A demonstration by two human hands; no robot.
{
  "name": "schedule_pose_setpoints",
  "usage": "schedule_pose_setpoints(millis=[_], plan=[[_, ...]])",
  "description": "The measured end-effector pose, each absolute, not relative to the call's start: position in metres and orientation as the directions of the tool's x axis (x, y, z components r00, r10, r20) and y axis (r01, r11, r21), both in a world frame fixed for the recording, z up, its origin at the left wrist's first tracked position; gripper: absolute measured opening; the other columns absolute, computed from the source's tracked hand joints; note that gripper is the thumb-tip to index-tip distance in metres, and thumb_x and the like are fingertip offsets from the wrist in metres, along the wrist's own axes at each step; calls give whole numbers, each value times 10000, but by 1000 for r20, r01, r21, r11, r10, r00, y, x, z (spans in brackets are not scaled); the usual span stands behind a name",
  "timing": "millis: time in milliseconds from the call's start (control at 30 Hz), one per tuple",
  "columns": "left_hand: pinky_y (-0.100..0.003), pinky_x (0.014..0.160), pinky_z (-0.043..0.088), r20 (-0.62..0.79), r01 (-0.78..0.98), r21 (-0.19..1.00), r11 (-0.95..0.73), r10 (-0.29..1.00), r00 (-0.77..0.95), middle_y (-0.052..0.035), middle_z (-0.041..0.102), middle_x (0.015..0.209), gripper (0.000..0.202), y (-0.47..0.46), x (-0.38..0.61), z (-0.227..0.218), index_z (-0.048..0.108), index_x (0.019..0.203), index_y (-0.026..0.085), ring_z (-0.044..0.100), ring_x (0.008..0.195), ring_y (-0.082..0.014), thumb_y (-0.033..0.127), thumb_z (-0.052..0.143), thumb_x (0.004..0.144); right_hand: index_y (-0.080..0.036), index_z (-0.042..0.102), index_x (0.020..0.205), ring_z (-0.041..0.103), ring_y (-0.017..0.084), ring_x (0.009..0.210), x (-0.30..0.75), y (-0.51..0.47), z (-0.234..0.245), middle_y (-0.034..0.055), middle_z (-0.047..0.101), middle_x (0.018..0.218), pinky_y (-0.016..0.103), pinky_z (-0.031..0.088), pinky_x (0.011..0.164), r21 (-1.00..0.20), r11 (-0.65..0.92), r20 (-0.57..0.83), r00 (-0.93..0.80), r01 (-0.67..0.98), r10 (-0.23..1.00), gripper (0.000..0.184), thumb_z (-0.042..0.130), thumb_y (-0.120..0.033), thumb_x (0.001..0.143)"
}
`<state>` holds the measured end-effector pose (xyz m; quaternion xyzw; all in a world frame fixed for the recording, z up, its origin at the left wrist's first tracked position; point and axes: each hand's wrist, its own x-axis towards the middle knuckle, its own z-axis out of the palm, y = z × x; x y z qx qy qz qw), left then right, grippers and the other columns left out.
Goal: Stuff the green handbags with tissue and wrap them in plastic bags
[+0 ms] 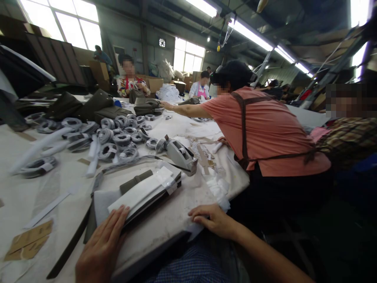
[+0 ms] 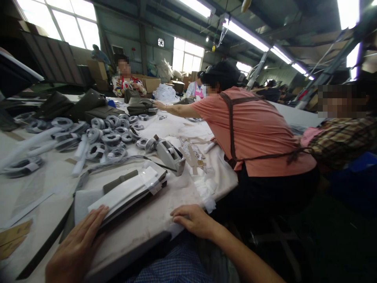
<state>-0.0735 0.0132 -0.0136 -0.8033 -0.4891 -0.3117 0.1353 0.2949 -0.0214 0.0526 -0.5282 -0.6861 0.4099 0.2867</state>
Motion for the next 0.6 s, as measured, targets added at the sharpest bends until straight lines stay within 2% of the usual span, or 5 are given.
schedule_pose_setpoints(millis=[167, 267, 367, 500, 600], plan=[[-372, 1063, 400, 659, 872, 120, -475, 695, 288, -36, 491, 1495, 554, 14, -77, -15, 282, 1539, 275, 562, 1256, -261, 345, 377, 998, -228, 637, 1295, 401, 309, 1400, 289, 6, 15, 87, 543, 1436, 522, 225, 1198, -743, 57, 183, 120, 667, 976, 487, 643, -449, 861], [-358, 980, 469, 670, 896, 201, -396, 723, 169, -39, 518, 1472, 572, 11, -79, -12, 291, 1534, 286, 601, 1206, -256, 360, 435, 986, -219, 550, 1393, 232, 336, 1481, 272, 17, -5, 99, 364, 1562, 547, 114, 1217, -668, 91, 133, -2, 738, 991, 659, 727, -442, 798], [-358, 909, 518, 660, 905, 315, -285, 751, 7, -31, 556, 1433, 596, 7, -79, -7, 300, 1527, 307, 623, 1173, -256, 357, 501, 968, -252, 506, 1432, 202, 327, 1491, 243, 21, -8, 90, 310, 1587, 526, 83, 1220, -657, 240, 117, -218, 714, 969, 687, 712, -485, 819], [-373, 932, 526, 663, 888, 399, -230, 741, -106, -36, 572, 1415, 638, 5, -80, -4, 290, 1529, 300, 619, 1184, -259, 346, 552, 950, -276, 464, 1458, 218, 309, 1488, 190, 43, 7, 85, 319, 1585, 501, 58, 1217, -664, 455, 122, -514, 594, 849, 723, 702, -529, 823], [-375, 966, 515, 689, 886, 392, -248, 718, -104, -43, 570, 1417, 642, 6, -81, -4, 296, 1527, 291, 612, 1198, -258, 327, 564, 944, -295, 582, 1339, 303, 313, 1447, 144, 75, 20, 53, 465, 1508, 498, 118, 1207, -774, 453, 147, -570, 443, 808, 624, 773, -467, 771]])
